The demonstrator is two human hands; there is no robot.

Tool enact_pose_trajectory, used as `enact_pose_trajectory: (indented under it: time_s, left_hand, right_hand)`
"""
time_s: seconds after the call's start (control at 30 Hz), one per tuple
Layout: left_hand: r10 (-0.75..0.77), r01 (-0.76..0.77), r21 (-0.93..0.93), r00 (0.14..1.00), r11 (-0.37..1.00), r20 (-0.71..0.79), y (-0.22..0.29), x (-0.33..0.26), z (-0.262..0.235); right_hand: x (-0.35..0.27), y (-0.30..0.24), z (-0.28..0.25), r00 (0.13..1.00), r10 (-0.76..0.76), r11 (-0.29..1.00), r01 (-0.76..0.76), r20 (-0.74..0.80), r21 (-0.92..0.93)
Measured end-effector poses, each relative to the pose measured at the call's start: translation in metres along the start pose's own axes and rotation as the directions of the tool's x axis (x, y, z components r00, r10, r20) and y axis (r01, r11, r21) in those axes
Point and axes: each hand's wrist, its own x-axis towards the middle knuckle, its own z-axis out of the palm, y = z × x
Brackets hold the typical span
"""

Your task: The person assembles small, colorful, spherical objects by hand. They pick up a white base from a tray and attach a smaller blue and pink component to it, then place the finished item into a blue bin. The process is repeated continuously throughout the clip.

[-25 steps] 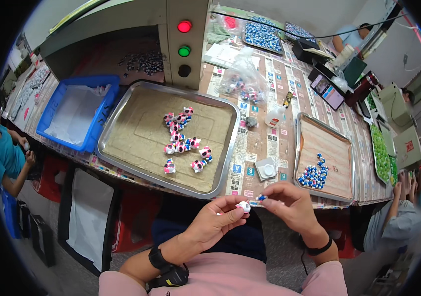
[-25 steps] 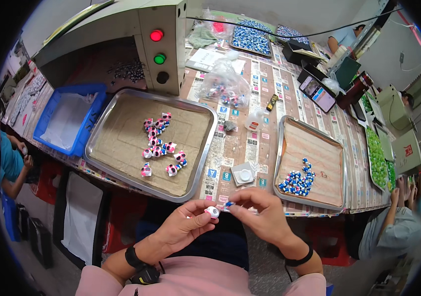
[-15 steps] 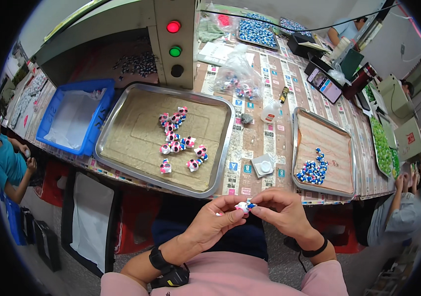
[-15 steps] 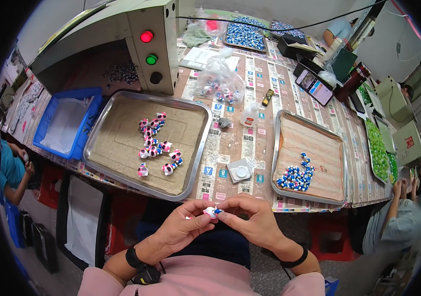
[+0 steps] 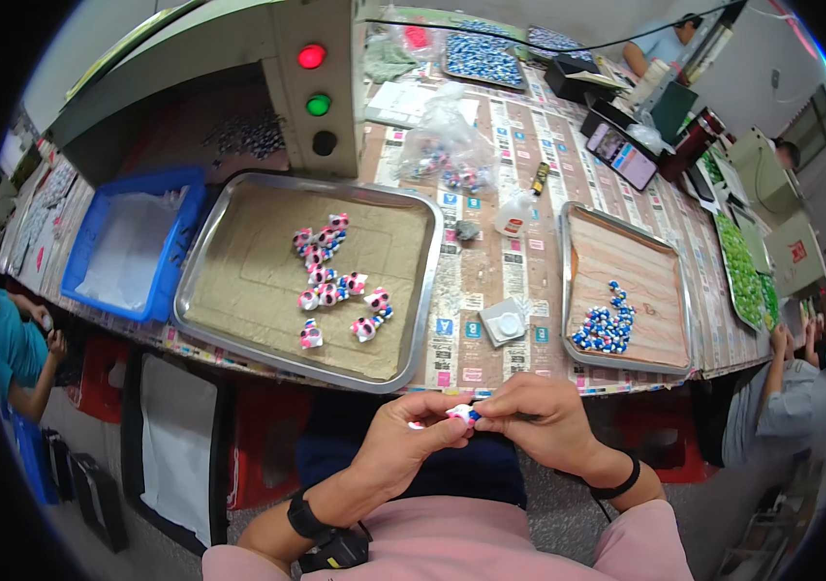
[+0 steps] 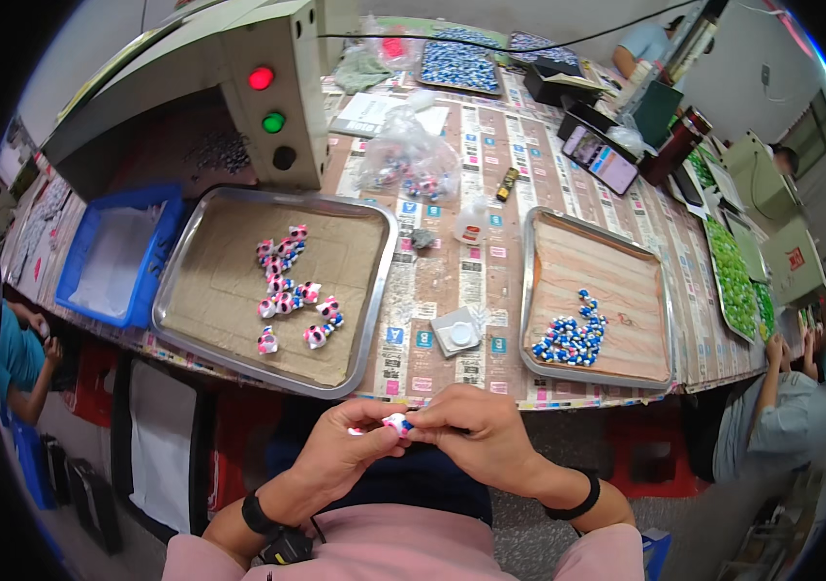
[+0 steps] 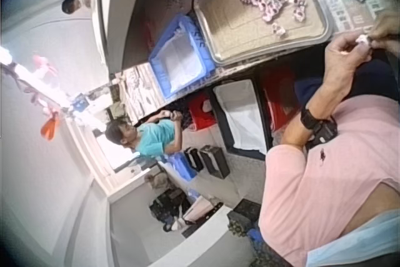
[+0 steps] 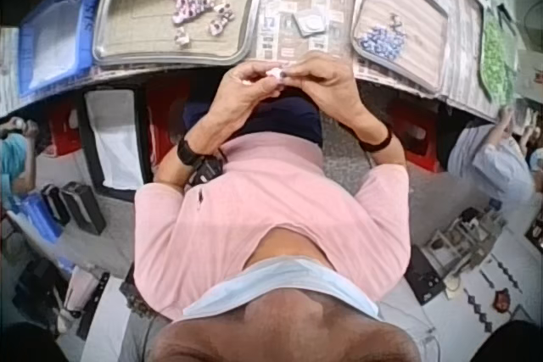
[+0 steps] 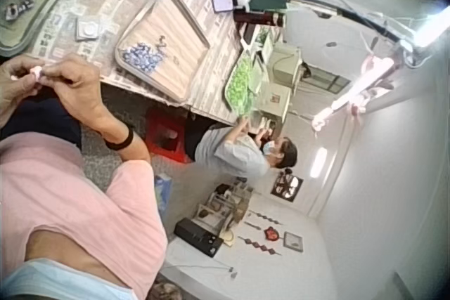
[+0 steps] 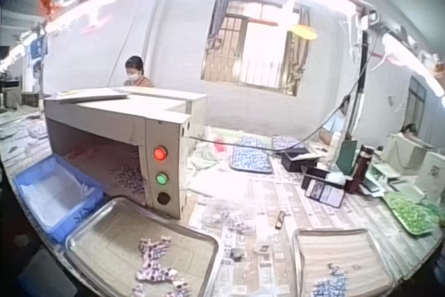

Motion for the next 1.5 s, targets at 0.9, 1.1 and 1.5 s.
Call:
enact_pose_trajectory:
  time_s: [0.9,1.1,1.5]
  left_hand:
    - [0.7,-0.387,0.911,0.689,0.14,0.186,0.084,-0.005,-0.057]
    - [0.183,-0.178,-0.063,0.979,0.982,0.085,0.054,-0.016,-0.037]
    - [0.007,0.044,-0.225,0.975,0.973,0.221,0.027,-0.002,-0.004]
  right_hand:
    - [0.026,0.116,-0.18,0.88,0.172,0.766,-0.402,-0.442,-0.502]
    - [0.021,0.061,-0.14,0.839,0.484,0.856,-0.396,-0.247,0.333]
    - [0.016,0.03,-0.064,0.934,0.356,0.859,-0.331,0.009,0.391]
